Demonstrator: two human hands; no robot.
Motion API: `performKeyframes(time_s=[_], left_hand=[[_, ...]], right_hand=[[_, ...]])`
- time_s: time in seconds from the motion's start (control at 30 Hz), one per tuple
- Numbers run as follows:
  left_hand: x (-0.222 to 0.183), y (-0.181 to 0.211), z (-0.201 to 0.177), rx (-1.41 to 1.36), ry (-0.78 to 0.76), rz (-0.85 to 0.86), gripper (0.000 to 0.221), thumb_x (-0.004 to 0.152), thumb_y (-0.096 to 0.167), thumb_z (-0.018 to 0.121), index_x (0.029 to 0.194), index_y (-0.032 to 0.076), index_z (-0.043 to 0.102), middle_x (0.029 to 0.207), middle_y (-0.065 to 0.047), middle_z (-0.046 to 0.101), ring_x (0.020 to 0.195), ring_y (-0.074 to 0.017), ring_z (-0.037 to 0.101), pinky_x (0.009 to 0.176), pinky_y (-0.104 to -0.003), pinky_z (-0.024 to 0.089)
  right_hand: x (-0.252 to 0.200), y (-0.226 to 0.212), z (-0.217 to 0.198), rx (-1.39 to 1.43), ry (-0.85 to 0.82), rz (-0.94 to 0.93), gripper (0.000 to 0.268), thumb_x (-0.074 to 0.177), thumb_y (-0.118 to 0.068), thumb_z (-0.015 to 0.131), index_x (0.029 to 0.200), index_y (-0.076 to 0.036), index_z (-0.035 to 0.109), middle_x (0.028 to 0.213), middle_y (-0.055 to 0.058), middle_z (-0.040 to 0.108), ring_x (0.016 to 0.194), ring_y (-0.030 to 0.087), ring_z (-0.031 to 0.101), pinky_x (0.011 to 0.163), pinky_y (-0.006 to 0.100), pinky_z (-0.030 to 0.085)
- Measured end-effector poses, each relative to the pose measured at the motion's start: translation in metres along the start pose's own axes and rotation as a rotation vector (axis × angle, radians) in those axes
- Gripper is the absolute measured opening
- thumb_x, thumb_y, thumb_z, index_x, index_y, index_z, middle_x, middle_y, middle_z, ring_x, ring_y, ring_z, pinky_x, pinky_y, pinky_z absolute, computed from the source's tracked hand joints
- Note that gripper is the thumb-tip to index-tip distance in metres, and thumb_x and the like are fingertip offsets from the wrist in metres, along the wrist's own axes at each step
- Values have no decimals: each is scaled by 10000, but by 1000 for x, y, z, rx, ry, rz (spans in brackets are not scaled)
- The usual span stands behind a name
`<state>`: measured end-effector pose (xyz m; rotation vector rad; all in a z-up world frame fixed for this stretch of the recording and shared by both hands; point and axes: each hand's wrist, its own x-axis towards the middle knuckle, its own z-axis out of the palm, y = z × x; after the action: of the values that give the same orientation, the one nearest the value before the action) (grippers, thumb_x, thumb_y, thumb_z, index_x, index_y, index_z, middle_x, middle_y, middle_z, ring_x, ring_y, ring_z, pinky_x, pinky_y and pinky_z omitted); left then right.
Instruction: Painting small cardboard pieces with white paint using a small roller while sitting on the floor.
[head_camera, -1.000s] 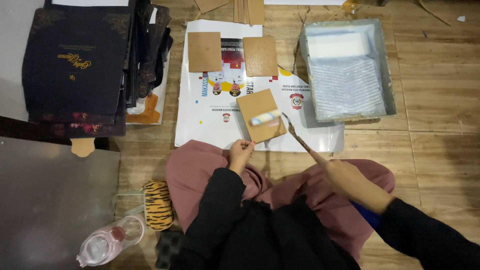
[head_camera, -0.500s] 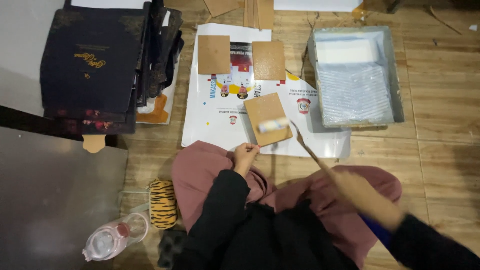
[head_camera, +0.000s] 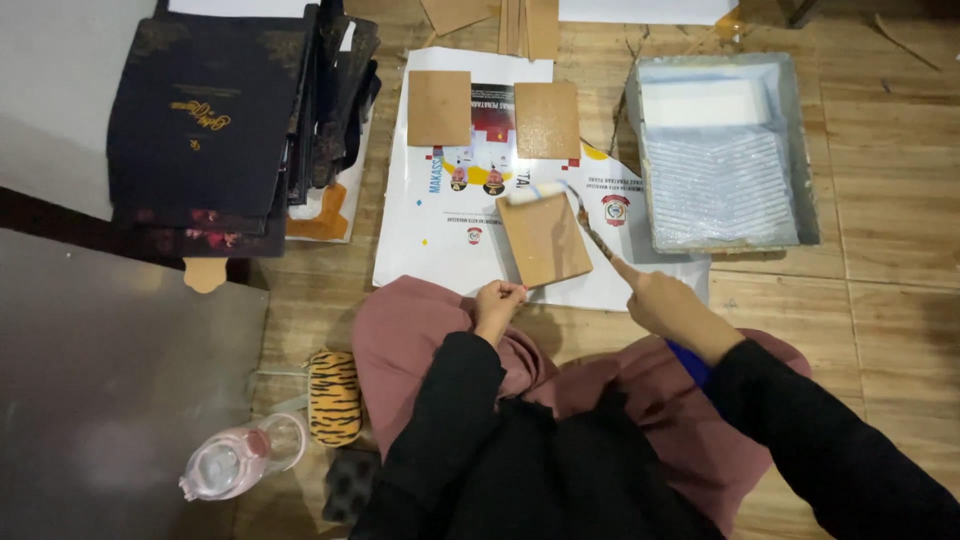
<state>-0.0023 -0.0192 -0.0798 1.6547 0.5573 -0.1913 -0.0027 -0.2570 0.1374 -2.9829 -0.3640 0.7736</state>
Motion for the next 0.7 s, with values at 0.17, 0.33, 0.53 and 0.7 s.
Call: performKeyframes(time_s=[0.17, 0.33, 0.53, 0.7], left_hand=[[13, -10, 4, 170, 0, 47, 179, 695, 282, 702, 789, 132, 673, 660, -15, 663, 620, -163, 641, 493, -281, 522], [-6, 6, -2, 170, 10, 54, 185, 663, 295, 707, 777, 152, 679, 664, -8, 663, 660, -163, 637, 572, -271, 508], [-13, 18, -5, 111, 9, 61, 180, 664, 260, 699, 773, 120, 672, 638, -36, 657, 641, -162, 626, 573, -268, 501], [-4, 7, -4, 174, 6, 49, 169, 665, 302, 685, 766, 168, 673, 638, 3, 656, 682, -161, 631, 610, -275, 501]], right_hand=[[-19, -1, -13, 108, -18, -19, 678, 762, -136, 467, 1393, -279, 266, 887, 270, 640, 907, 425, 617, 785, 508, 493], [-94, -1, -23, 206, -163, 19, 663, 766, -110, 427, 1390, -249, 253, 904, 268, 646, 896, 423, 624, 777, 488, 513], [-128, 15, -24, 293, -182, 114, 658, 753, -129, 417, 1372, -328, 318, 793, 169, 704, 705, 302, 697, 644, 386, 565], [-115, -22, -39, 99, -183, 35, 763, 736, -120, 431, 1417, -332, 161, 703, 131, 675, 688, 290, 672, 624, 404, 558]])
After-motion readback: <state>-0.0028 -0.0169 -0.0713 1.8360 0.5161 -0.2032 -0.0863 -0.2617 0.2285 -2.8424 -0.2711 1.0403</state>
